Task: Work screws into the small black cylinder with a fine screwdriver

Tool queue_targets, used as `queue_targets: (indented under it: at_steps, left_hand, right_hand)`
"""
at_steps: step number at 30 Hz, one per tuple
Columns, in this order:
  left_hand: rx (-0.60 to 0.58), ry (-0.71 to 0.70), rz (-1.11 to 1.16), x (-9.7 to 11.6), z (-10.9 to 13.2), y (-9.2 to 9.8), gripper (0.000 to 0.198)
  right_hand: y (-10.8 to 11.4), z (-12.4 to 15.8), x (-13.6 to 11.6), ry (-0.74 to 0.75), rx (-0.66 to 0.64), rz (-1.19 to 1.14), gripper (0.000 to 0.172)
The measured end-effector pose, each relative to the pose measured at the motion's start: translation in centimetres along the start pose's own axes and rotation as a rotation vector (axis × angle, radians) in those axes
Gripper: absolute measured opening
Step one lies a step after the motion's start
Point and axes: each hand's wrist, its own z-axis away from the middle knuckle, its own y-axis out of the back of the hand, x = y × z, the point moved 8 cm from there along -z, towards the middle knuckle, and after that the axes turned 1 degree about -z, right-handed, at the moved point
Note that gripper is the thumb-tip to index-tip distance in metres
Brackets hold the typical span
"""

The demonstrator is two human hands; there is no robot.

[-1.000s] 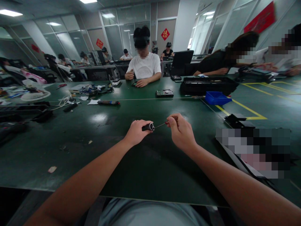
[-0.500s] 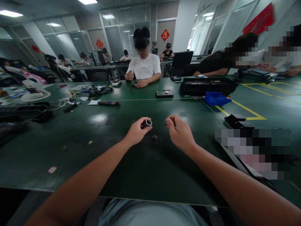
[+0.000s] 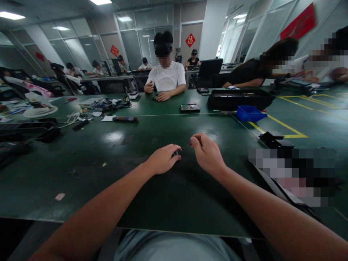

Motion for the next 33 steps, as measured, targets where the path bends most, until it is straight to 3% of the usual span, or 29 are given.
queue_targets:
  at_steps: [6,13,22,28,33]
  left_hand:
    - [-0.049,0.004,-0.241,-0.1,0.1,-1.1,0.033]
    - [-0.022,0.019,-0.181,-0.2,0.0,-0.5,0.024]
    - [0.247,0.138,0.243,-3.1,-0.7,3.3,0.018]
    - [0.459,0.321,0.934,-8.4,-0.9,5.3,0.015]
    - [0.693,0.452,1.211,-13.5,1.2,9.2,0.017]
  right_hand:
    - [-0.2,0.0,-0.1,0.013,0.008,-0.005,0.023]
    - [-0.3,0.1,0.1,0.008,-0.002,-0.005,0.024]
    - [-0.3,0.1,0.1,0.011,-0.013,-0.039,0.026]
    - [-0.3,0.1,0.2,-0.004,-0.022,-0.056,0.026]
    - [-0.2,0.1,0.1,0.006,-0.018,-0.051,0.026]
